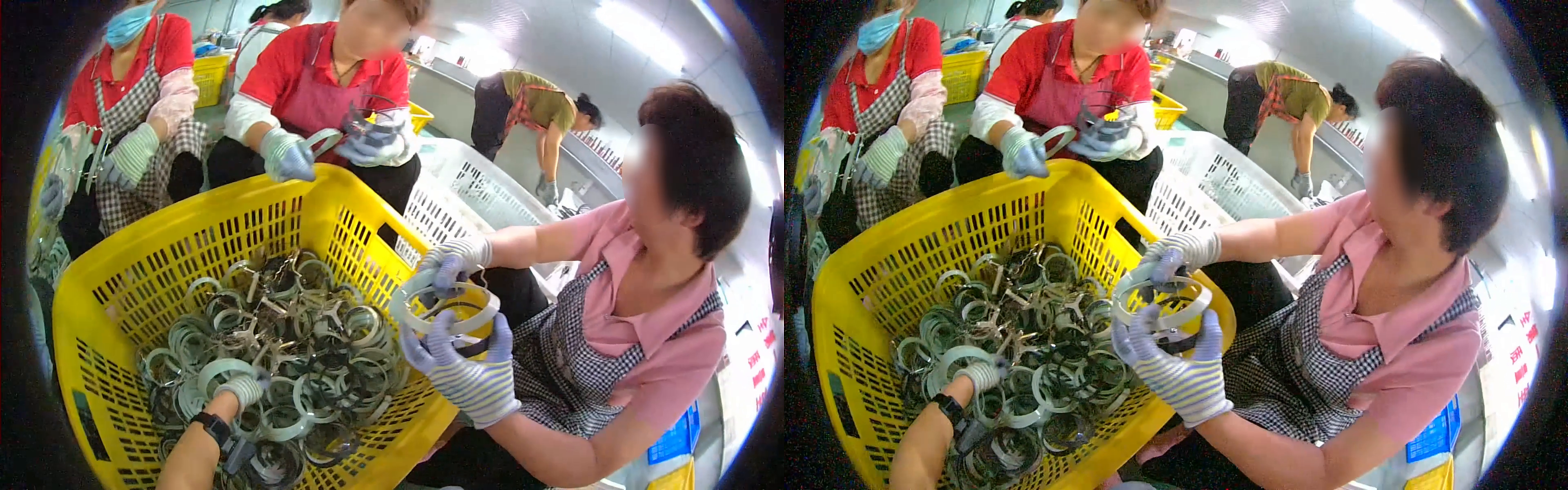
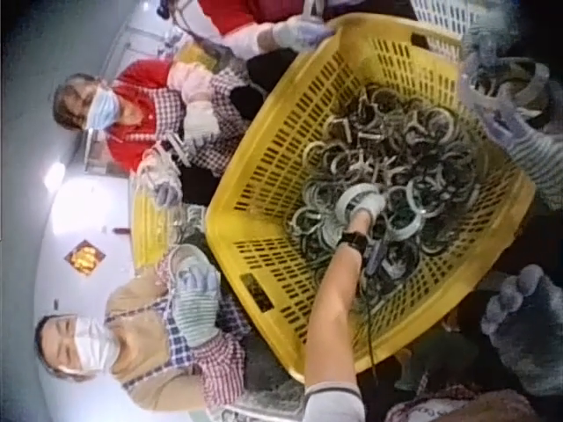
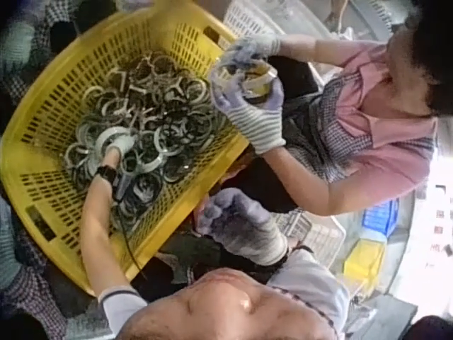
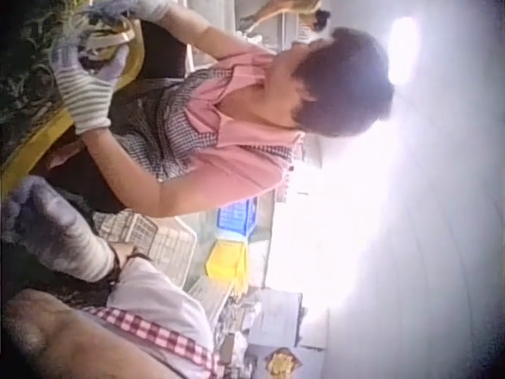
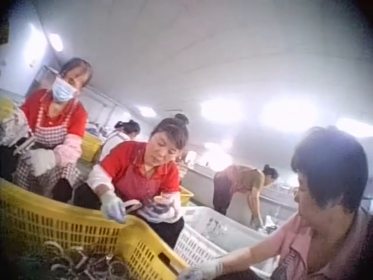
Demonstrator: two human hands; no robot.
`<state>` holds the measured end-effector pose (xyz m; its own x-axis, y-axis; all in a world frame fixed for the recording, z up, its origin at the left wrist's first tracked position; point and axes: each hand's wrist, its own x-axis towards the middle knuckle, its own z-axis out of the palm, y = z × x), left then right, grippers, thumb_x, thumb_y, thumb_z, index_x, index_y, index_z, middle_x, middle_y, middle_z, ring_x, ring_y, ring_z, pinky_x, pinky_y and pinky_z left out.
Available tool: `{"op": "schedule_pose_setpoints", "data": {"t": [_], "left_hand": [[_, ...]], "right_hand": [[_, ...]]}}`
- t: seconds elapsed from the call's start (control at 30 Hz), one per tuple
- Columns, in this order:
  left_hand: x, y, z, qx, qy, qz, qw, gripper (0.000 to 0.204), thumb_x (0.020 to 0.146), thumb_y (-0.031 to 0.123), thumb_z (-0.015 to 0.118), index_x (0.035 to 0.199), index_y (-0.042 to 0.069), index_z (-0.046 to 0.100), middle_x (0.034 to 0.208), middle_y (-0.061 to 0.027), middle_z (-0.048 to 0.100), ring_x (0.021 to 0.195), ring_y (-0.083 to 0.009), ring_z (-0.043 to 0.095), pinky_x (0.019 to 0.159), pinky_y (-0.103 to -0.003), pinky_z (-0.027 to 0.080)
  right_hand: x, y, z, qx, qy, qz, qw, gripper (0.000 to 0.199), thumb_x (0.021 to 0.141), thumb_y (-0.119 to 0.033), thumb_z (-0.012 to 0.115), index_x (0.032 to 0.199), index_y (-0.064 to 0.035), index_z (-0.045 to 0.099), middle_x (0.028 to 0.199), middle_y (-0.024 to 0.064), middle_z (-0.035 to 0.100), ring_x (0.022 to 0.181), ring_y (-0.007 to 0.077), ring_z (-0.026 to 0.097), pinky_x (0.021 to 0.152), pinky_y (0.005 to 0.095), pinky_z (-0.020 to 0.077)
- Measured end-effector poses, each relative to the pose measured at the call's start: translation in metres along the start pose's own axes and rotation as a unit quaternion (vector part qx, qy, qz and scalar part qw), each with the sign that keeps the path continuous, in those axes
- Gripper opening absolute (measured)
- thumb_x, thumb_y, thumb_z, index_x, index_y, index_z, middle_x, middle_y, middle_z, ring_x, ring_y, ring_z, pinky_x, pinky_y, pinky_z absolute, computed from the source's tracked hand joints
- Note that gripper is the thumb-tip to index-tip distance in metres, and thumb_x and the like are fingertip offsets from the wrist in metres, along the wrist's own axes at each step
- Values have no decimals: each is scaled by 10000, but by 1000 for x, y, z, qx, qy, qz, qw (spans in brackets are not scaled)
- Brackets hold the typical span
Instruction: Sorting and inspecting circular rubber gaskets from a central yellow basket into individual crates.
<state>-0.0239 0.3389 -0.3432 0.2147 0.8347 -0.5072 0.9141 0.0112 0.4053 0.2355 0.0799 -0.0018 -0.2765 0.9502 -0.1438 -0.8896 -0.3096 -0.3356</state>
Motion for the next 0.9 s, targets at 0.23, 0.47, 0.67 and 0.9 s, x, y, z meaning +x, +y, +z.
{"op": "schedule_pose_setpoints", "data": {"t": [0.23,0.47,0.67,0.9], "left_hand": [[22,5,-4,82,67,-36,994,433,856,373,464,1161,77,548,1112,-198,597,984,-408,556,850,-444,453],[-14,36,-24,216,101,-116,964,338,844,331,475,1005,105,667,1108,-95,637,973,-344,603,794,-462,481],[26,7,-6,144,122,-98,977,413,874,415,439,881,62,655,882,-115,665,733,-316,614,654,-425,490],[13,59,-47,66,161,-58,983,422,877,435,440,870,61,636,831,-98,629,678,-284,569,609,-392,456]], "right_hand": [[-8,-3,6,-2,70,20,997,315,899,-334,545,1066,-68,566,1016,80,545,1016,253,509,925,395,388],[-6,-7,7,42,12,40,998,335,870,-342,576,1059,-66,562,1039,72,550,1031,225,506,938,389,377],[-1,-8,-3,94,-58,62,992,379,842,-360,610,1070,-62,560,1044,56,563,1014,188,517,917,371,396],[-13,-20,12,62,-33,69,995,387,839,-367,618,1071,-62,562,1028,50,572,994,184,532,895,356,416]]}}
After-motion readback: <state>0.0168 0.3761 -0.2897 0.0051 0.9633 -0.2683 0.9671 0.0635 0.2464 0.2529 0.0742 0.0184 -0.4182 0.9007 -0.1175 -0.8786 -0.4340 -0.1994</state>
